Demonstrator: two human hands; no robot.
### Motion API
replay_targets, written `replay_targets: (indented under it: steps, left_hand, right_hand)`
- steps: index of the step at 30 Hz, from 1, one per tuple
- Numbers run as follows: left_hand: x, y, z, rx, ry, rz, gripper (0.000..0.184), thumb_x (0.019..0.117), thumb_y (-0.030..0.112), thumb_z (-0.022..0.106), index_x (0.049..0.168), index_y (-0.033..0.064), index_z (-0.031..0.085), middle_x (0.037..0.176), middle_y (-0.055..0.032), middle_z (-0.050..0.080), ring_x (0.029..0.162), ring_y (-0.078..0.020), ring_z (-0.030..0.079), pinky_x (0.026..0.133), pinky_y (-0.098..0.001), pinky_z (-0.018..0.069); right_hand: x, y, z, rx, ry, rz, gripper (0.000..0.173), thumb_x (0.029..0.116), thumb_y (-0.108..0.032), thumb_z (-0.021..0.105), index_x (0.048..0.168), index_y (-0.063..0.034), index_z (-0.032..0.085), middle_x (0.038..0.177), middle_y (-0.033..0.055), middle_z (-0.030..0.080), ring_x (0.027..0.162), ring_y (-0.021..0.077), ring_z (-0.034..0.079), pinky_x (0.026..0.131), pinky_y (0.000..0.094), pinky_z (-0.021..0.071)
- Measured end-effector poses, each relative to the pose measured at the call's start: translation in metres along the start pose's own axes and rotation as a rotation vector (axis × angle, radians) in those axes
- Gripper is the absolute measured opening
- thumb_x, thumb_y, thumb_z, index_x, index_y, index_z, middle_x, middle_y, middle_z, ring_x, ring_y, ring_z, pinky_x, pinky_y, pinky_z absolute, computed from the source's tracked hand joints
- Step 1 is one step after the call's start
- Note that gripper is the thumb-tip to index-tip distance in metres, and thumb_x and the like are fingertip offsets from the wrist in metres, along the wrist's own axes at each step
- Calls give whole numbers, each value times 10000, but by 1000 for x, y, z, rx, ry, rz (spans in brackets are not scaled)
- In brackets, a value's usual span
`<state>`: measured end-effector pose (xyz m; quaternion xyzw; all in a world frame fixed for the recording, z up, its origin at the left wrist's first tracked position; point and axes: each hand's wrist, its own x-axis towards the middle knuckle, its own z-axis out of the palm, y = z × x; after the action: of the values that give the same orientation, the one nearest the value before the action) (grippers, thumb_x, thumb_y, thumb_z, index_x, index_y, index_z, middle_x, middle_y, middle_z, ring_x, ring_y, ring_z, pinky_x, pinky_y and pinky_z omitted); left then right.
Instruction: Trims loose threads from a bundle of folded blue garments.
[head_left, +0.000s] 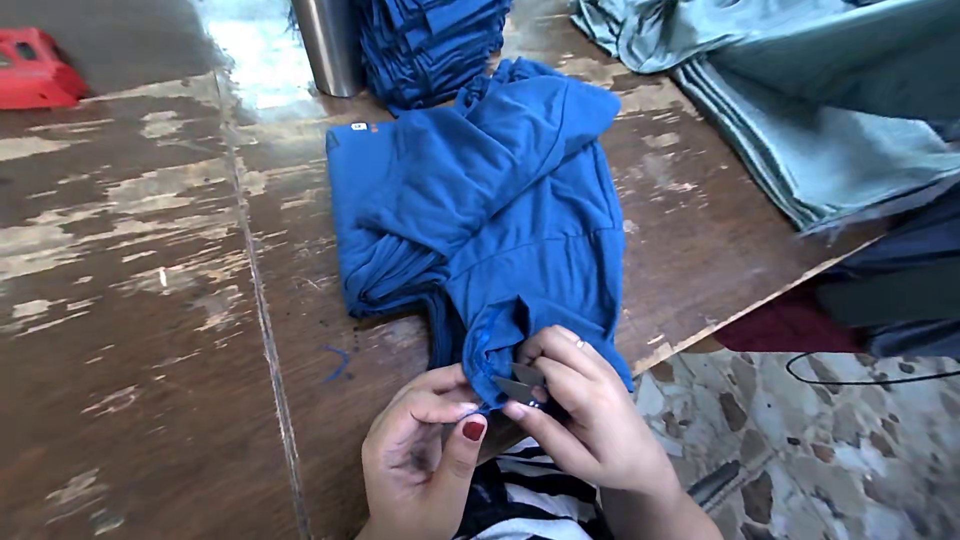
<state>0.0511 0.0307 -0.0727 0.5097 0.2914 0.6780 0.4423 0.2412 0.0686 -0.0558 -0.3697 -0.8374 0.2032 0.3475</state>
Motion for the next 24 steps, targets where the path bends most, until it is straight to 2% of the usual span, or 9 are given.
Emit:
replay_targets:
  steps: [3, 9, 12, 14, 17, 19, 20, 22, 24]
  left_hand:
    - [0, 2, -2, 24, -20, 5, 138, 1002, 174, 656, 1114, 159, 735, 1221, 23, 710, 1088, -79, 687, 926, -224, 575]
    - [1, -4, -4, 112, -49, 56, 101, 948, 132, 676, 1038, 169, 702, 1241, 15, 707, 1112, -110, 695, 938, -262, 589]
    - [4, -8, 0, 79, 3, 39, 89, 940, 116, 731, 1021, 152, 727, 1196, 1, 727, 1086, -116, 708, 931, -265, 598]
    - [5, -10, 3, 95, 43, 22, 105, 915, 102, 763, 1006, 142, 730, 1141, 15, 735, 1040, -84, 711, 898, -232, 601]
    - [4, -11, 7, 130, 67, 16, 147, 899, 39, 754, 999, 126, 692, 1071, 46, 731, 968, -23, 701, 829, -167, 592]
    - [3, -9, 2, 194, 31, 61, 146, 900, 40, 752, 993, 126, 680, 1032, 50, 721, 948, -14, 692, 813, -155, 584]
    - [2, -8, -2, 241, 5, 97, 148, 894, 40, 756, 986, 122, 675, 1007, 48, 712, 944, -21, 686, 818, -160, 579]
    - [1, -6, -12, 337, -55, 159, 154, 869, 20, 753, 952, 102, 653, 975, 37, 701, 934, -38, 677, 828, -169, 570]
    - [1, -2, -22, 418, -133, 151, 122, 868, 16, 739, 907, 86, 647, 950, 22, 706, 913, -45, 670, 824, -168, 555]
  right_hand:
    - [3, 1, -5, -26, -77, -37, 420, 1058, -423, 496, 848, -72, 591, 936, 98, 600, 872, 187, 567, 763, 321, 467]
    - [7, 1, -1, -8, -35, -48, 499, 1088, -429, 394, 814, -58, 585, 897, 111, 606, 865, 200, 581, 742, 324, 469]
    - [10, 8, -9, 60, 67, -24, 445, 1053, -426, 492, 840, -47, 590, 931, 92, 598, 830, 108, 552, 740, 248, 468]
    - [15, 17, -8, -12, 192, 34, 380, 1020, -414, 571, 854, -73, 583, 1029, 69, 585, 870, 55, 544, 764, 202, 468]
    - [23, 37, -2, -124, 230, 119, 292, 938, -309, 686, 871, -45, 579, 1172, 143, 602, 907, 104, 583, 750, 229, 496]
    - [20, 45, -2, 20, 248, 82, 146, 862, -111, 651, 959, -20, 589, 1095, 114, 642, 823, 69, 576, 688, 191, 485]
    - [15, 46, -6, 178, 278, 44, 187, 845, -69, 623, 1027, -41, 594, 1078, 64, 668, 839, 42, 602, 711, 181, 507]
    - [1, 43, -18, 506, 321, -27, 197, 892, -76, 639, 1060, -176, 612, 1086, -30, 738, 941, 65, 709, 816, 238, 590]
    - [-11, 39, -29, 600, 288, -32, 198, 904, -70, 619, 1048, -206, 607, 972, -66, 747, 883, 52, 717, 809, 232, 590]
